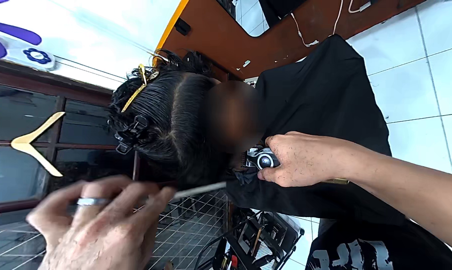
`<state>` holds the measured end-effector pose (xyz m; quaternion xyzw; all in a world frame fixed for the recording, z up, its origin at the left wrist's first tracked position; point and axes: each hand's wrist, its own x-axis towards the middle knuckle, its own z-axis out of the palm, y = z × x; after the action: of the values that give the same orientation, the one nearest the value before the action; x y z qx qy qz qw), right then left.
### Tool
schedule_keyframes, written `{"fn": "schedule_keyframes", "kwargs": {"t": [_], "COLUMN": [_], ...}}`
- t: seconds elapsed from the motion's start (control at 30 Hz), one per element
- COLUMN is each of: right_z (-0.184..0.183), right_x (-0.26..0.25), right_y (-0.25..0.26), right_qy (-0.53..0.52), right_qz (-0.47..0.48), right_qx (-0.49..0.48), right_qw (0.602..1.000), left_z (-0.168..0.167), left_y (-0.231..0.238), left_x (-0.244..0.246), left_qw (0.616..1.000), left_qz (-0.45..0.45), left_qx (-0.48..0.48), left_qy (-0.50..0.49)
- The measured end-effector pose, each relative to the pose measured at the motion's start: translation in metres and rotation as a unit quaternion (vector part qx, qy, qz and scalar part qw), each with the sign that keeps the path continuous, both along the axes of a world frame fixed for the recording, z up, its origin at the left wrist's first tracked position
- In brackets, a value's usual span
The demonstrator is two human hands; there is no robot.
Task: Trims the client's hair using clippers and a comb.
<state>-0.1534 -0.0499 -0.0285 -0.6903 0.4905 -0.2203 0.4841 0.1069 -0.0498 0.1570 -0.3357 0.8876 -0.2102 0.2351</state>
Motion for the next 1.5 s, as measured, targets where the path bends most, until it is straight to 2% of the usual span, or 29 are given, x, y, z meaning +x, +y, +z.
{"fn": "schedule_keyframes", "kwargs": {"t": [0.07, 0.13, 0.17, 0.23, 0.3, 0.37, 0.47, 0.63, 0.7, 0.83, 1.0, 1.07, 1.17, 1.23, 1.3, 1.5], "right_z": [-0.001, -0.003, -0.007, -0.014, -0.018, -0.026, -0.043, -0.053, -0.053, -0.05, -0.022, -0.011, -0.01, -0.016, -0.015, -0.002], "right_x": [-0.009, -0.024, -0.031, -0.04, -0.043, -0.042, -0.032, -0.002, 0.004, 0.013, 0.0, -0.009, -0.013, -0.006, 0.003, 0.019], "right_y": [0.002, 0.005, 0.007, 0.01, 0.015, 0.021, 0.03, 0.049, 0.051, 0.052, 0.049, 0.045, 0.033, 0.027, 0.022, 0.009], "right_qy": [-0.031, -0.071, -0.101, -0.157, -0.165, -0.168, -0.202, -0.227, -0.218, -0.186, -0.003, 0.1, 0.229, 0.244, 0.23, 0.181], "right_qz": [-0.01, -0.015, -0.014, -0.023, -0.032, -0.039, -0.06, -0.171, -0.195, -0.209, -0.16, -0.16, -0.153, -0.147, -0.141, -0.124], "right_qx": [0.019, 0.037, 0.042, 0.06, 0.069, 0.06, 0.029, -0.004, -0.012, -0.012, -0.042, -0.093, -0.188, -0.237, -0.245, -0.138], "right_qw": [0.999, 0.997, 0.994, 0.986, 0.983, 0.983, 0.977, 0.959, 0.956, 0.96, 0.986, 0.978, 0.943, 0.929, 0.931, 0.966], "left_z": [0.003, -0.005, -0.013, -0.04, -0.073, -0.094, -0.103, -0.081, -0.073, -0.068, -0.043, -0.04, -0.051, -0.06, -0.063, -0.057], "left_y": [0.016, 0.025, 0.028, 0.026, 0.014, 0.002, -0.003, -0.006, -0.007, -0.022, -0.019, -0.016, -0.017, -0.018, -0.018, -0.014], "left_x": [-0.005, -0.004, -0.001, 0.005, 0.011, 0.015, 0.032, 0.062, 0.059, 0.041, 0.01, -0.002, -0.015, -0.017, -0.018, -0.011], "left_qw": [0.991, 0.975, 0.974, 0.981, 0.977, 0.975, 0.981, 0.973, 0.966, 0.94, 0.939, 0.949, 0.956, 0.957, 0.957, 0.96], "left_qz": [0.051, 0.061, 0.047, -0.002, -0.044, -0.064, -0.055, -0.044, -0.104, -0.219, -0.228, -0.215, -0.196, -0.184, -0.172, -0.164], "left_qx": [0.126, 0.203, 0.192, 0.077, -0.049, -0.096, -0.064, 0.105, 0.06, -0.114, -0.195, -0.195, -0.21, -0.221, -0.228, -0.226], "left_qy": [-0.003, 0.065, 0.11, 0.179, 0.202, 0.188, 0.172, 0.203, 0.23, 0.234, 0.171, 0.124, 0.065, 0.043, 0.039, 0.027]}}
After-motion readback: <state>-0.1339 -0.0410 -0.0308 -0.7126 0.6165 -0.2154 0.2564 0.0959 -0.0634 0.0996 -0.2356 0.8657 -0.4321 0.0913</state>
